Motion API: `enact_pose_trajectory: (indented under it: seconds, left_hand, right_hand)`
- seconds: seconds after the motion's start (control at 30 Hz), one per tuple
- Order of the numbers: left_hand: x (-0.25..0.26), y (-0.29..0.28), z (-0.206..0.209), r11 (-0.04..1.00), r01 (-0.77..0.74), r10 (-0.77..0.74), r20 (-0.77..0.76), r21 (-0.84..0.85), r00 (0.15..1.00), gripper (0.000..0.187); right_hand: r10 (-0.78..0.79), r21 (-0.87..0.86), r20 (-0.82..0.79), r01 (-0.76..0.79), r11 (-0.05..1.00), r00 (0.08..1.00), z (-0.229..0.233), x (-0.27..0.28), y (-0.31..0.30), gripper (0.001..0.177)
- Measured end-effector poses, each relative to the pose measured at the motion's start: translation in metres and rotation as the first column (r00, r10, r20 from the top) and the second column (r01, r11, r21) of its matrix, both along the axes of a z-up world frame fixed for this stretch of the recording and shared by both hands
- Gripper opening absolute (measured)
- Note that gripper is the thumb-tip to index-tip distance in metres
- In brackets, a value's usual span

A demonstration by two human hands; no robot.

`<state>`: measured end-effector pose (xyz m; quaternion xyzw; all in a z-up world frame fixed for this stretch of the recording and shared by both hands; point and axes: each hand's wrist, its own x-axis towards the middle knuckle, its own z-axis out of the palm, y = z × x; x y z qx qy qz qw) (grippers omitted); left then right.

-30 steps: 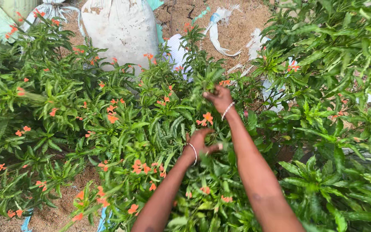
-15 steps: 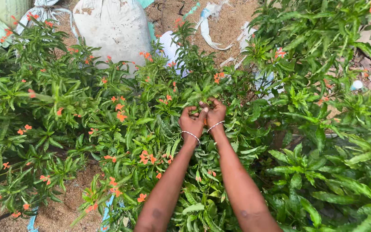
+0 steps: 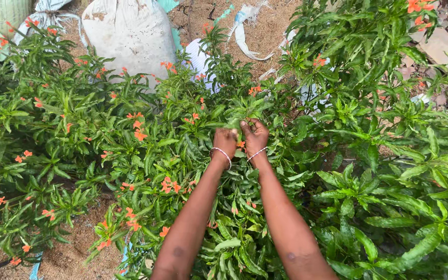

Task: The person picks small orange flowers from a large green bush by hand, reaching into the foliage to pluck individual blooms.

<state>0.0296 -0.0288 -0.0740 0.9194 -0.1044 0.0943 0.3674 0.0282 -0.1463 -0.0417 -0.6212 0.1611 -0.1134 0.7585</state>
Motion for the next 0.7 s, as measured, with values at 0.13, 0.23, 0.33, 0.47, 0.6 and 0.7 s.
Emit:
enact_pose_trajectory:
  seconds: [0.13, 0.23, 0.33, 0.47, 0.6, 0.7]
  left_hand:
    - [0.009, 0.009, 0.06, 0.695, -0.372, 0.095, -0.434, -0.615, 0.896, 0.025]
    - [0.037, 0.028, 0.147, 0.903, -0.415, 0.43, 0.214, -0.111, 0.877, 0.026]
    - [0.053, 0.038, 0.203, 0.961, -0.054, 0.076, 0.073, -0.271, 0.994, 0.029]
    - [0.045, 0.025, 0.204, 0.955, 0.282, -0.261, -0.194, 0.088, 0.946, 0.029]
    - [0.05, 0.018, 0.166, 0.909, 0.271, -0.213, -0.205, 0.316, 0.955, 0.033]
    - [0.052, 0.021, 0.15, 0.912, 0.309, -0.259, -0.206, 0.269, 0.944, 0.039]
  right_hand:
    - [-0.002, -0.005, -0.012, 0.002, 1.0, 1.0, 0.008, -0.007, -0.003, 0.02]
    - [0.017, -0.038, -0.027, -0.018, 0.999, 0.999, 0.008, -0.012, 0.0, 0.019]
    - [0.009, -0.038, -0.05, -0.011, 0.999, 0.999, 0.001, -0.015, 0.003, 0.019]
    - [0.022, -0.099, -0.027, -0.025, 0.995, 0.999, -0.016, -0.014, 0.003, 0.025]
    - [0.04, -0.271, -0.048, -0.051, 0.961, 0.998, -0.02, -0.014, -0.003, 0.022]
    - [0.091, -0.21, -0.029, -0.095, 0.973, 0.995, -0.011, -0.018, -0.004, 0.017]
